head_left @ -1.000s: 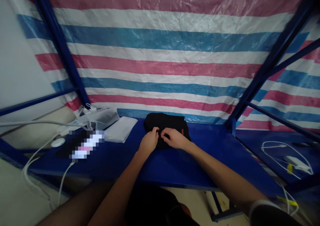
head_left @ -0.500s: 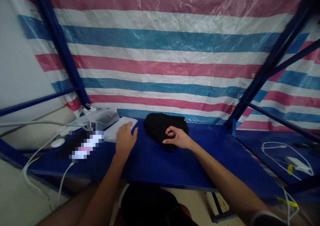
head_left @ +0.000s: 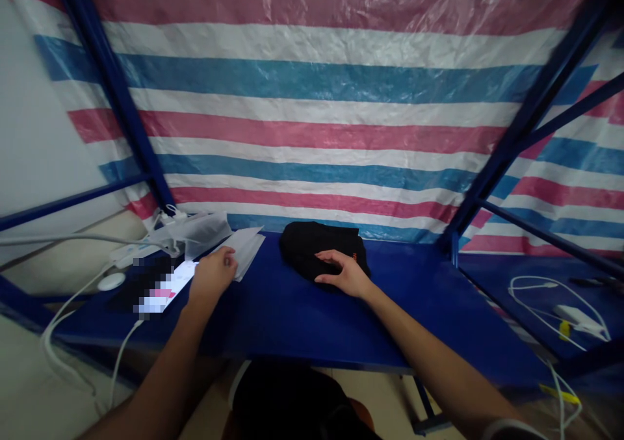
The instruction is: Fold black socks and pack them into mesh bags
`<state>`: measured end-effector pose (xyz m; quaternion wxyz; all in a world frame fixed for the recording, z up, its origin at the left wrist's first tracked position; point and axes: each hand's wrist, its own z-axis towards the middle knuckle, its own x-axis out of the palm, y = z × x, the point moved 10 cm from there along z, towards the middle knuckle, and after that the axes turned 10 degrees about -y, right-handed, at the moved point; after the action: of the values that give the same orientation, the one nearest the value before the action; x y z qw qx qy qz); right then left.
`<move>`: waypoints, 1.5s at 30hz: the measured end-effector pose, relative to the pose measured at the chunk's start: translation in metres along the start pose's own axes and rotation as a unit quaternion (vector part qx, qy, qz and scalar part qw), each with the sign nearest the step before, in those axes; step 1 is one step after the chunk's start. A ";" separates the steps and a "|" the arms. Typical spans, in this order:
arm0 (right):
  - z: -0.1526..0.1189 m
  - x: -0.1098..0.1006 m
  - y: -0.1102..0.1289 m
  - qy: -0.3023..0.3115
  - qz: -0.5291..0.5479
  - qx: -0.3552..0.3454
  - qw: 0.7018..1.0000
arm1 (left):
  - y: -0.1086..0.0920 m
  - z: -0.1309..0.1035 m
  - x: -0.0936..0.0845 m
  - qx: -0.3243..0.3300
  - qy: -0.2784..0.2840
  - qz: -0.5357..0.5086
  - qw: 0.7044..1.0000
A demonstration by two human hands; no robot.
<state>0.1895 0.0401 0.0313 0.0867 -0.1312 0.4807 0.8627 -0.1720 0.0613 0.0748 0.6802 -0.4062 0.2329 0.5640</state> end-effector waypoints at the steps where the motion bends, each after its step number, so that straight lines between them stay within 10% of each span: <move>1: -0.001 0.002 0.008 -0.002 -0.023 -0.031 0.999 | -0.014 0.003 -0.009 0.005 -0.037 -0.025 0.999; 6: -0.011 0.019 0.032 0.014 -0.131 -0.078 0.988 | -0.122 0.006 -0.023 0.094 -0.117 -0.227 0.962; 12: -0.011 0.022 0.036 0.029 -0.170 -0.098 0.980 | -0.193 -0.019 0.020 0.125 -0.068 -0.333 0.932; 28: -0.007 0.016 0.023 -0.017 -0.227 -0.064 0.972 | -0.197 -0.053 0.046 0.275 -0.004 -0.233 0.933; 37: 0.003 -0.059 -0.008 -0.131 -0.324 0.000 0.937 | -0.146 -0.025 0.008 0.143 -0.141 -0.298 0.933; 45: 0.000 -0.048 -0.010 -0.080 -0.304 -0.024 0.949 | -0.187 -0.049 0.020 0.260 -0.085 -0.229 0.934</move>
<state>0.2379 0.0443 0.0380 0.3801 -0.2037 0.3881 0.8145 0.0193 0.0260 0.0863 0.8901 -0.2085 0.2132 0.3448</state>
